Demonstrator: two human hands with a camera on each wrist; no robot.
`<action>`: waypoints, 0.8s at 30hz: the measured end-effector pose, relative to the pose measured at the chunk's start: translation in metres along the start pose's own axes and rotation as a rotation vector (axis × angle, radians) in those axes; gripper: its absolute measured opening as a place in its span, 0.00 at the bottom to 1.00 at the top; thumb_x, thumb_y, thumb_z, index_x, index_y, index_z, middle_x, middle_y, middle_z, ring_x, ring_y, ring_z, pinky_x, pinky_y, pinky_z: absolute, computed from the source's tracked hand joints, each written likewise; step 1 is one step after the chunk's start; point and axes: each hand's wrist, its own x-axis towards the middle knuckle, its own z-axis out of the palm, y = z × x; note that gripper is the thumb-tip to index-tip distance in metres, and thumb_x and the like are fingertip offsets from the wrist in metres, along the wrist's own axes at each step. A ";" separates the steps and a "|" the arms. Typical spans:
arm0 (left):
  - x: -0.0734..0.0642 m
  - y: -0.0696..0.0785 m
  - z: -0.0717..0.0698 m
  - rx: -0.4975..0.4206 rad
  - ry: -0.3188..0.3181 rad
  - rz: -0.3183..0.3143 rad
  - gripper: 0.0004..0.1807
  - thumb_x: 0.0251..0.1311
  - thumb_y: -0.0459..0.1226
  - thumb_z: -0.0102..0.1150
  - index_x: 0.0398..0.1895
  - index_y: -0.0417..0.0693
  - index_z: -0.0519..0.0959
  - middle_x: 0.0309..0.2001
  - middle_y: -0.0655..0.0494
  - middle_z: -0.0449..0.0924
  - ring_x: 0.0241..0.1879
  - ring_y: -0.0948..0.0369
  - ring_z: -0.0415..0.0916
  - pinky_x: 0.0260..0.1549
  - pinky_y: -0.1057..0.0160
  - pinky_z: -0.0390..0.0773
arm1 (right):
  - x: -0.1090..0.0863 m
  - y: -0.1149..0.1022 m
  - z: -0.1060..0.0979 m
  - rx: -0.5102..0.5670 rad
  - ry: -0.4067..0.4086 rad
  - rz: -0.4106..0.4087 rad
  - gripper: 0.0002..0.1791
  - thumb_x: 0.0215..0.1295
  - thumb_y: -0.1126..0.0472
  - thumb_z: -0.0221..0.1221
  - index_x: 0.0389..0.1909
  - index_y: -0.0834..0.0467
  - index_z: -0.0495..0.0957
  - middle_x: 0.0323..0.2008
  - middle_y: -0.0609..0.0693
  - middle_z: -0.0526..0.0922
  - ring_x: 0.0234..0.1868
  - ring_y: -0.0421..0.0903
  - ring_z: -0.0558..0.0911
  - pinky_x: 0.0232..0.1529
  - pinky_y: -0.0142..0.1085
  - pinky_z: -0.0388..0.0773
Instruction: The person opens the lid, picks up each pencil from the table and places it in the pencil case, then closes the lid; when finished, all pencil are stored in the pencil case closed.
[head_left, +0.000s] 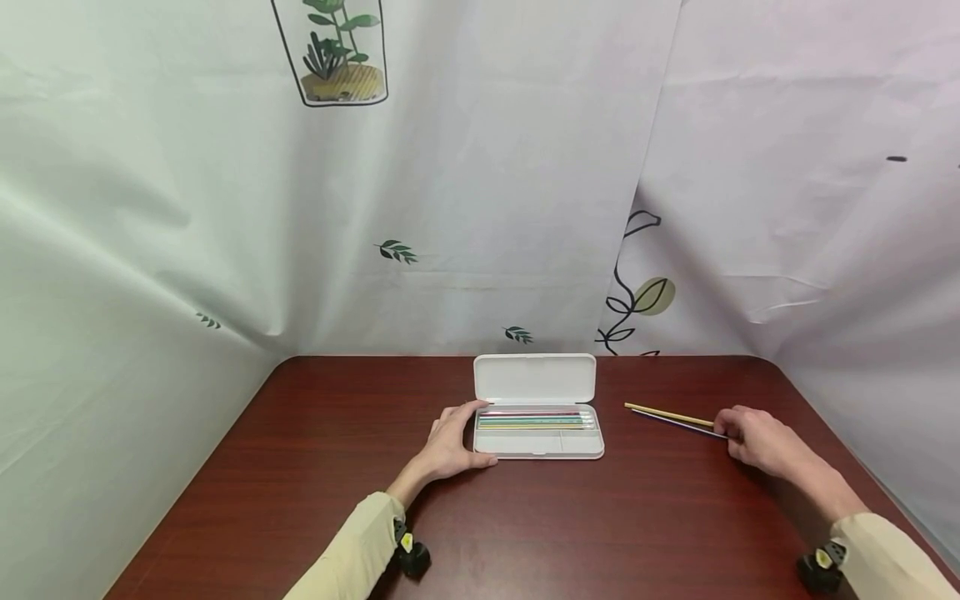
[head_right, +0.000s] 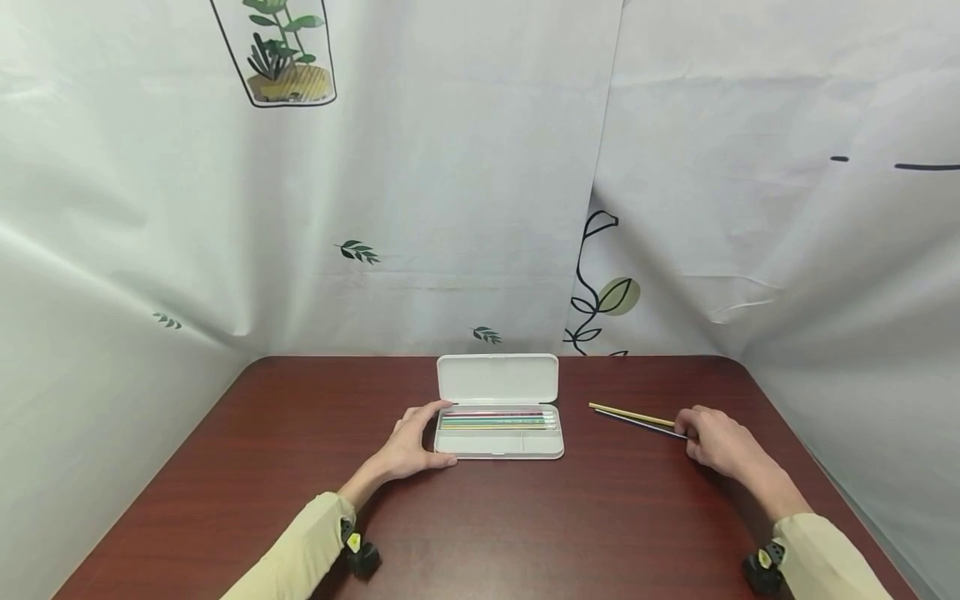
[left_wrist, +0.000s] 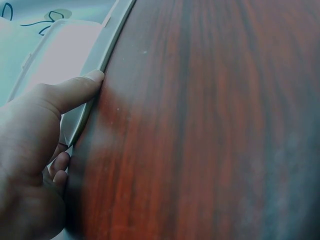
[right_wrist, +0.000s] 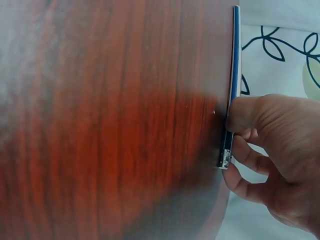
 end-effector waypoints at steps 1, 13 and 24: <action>0.000 0.000 0.000 -0.002 0.000 0.000 0.47 0.42 0.46 0.81 0.69 0.48 0.69 0.62 0.49 0.74 0.60 0.47 0.64 0.53 0.45 0.61 | 0.000 0.000 -0.001 0.007 -0.010 0.005 0.13 0.47 0.74 0.63 0.31 0.54 0.77 0.28 0.42 0.71 0.26 0.40 0.69 0.25 0.40 0.67; 0.000 0.001 0.000 -0.019 -0.008 -0.011 0.47 0.42 0.46 0.81 0.69 0.49 0.69 0.62 0.48 0.73 0.61 0.47 0.63 0.53 0.45 0.60 | -0.002 0.000 -0.001 0.055 -0.018 0.009 0.14 0.45 0.73 0.63 0.31 0.53 0.76 0.26 0.42 0.72 0.25 0.36 0.68 0.25 0.37 0.66; 0.001 0.000 0.000 -0.005 -0.009 -0.018 0.48 0.42 0.46 0.81 0.69 0.49 0.69 0.61 0.49 0.74 0.60 0.48 0.64 0.53 0.46 0.61 | 0.007 -0.016 -0.006 0.055 0.062 -0.091 0.16 0.43 0.74 0.64 0.31 0.51 0.77 0.26 0.38 0.70 0.26 0.34 0.68 0.25 0.35 0.66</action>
